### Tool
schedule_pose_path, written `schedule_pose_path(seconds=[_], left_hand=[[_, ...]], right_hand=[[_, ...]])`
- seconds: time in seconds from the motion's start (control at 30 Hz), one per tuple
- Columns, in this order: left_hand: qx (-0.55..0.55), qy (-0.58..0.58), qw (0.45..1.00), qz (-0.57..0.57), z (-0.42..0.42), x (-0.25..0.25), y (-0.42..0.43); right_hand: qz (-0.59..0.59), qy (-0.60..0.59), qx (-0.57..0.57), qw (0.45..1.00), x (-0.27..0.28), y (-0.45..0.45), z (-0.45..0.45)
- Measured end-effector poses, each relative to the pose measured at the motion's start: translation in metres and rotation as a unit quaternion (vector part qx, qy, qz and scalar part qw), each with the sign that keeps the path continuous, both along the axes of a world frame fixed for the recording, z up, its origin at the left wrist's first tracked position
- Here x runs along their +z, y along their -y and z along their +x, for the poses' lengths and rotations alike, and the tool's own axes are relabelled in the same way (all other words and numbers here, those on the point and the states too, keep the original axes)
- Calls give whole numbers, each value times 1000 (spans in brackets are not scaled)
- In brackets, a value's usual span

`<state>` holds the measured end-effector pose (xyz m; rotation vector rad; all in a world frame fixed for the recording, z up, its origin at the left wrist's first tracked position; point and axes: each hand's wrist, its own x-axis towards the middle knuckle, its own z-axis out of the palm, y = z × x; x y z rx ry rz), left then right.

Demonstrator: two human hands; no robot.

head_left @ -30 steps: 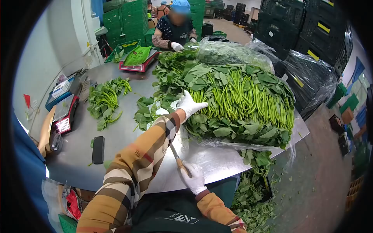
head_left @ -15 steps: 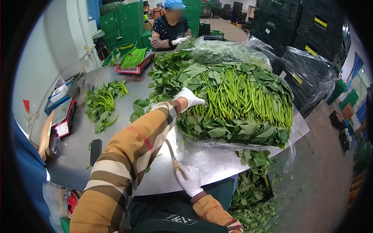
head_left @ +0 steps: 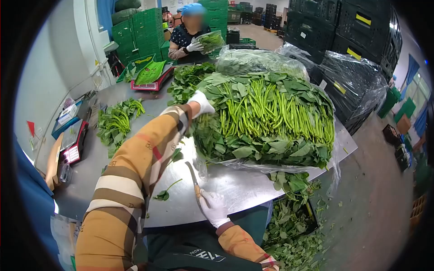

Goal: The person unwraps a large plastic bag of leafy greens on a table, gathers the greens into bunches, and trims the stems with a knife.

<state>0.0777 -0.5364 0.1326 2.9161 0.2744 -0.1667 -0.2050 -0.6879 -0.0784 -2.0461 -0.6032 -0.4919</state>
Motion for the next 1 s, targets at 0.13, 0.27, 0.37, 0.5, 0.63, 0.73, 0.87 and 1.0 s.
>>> schedule_pose_path(seconds=[0.13,0.27,0.37,0.5,0.63,0.73,0.87,1.0], left_hand=[[-20,-10,995,-93,18,31,-40],[-19,-104,987,-121,35,64,-63],[-16,-119,981,-153,38,68,-70],[-17,-120,979,-162,28,67,-66],[24,-107,960,-256,19,63,-64],[47,-120,933,-337,23,58,-66],[34,-158,889,-428,27,53,-67],[61,-151,879,-447,42,42,-74]], right_hand=[[-27,-3,2,1000,7,3,-1],[66,-26,40,997,-13,3,6],[226,-221,21,949,21,13,10],[225,-66,-23,972,103,38,84],[315,-168,30,933,149,42,175],[389,-360,98,842,152,28,241],[327,-458,72,824,162,1,268],[96,-388,-49,915,156,-23,292]])
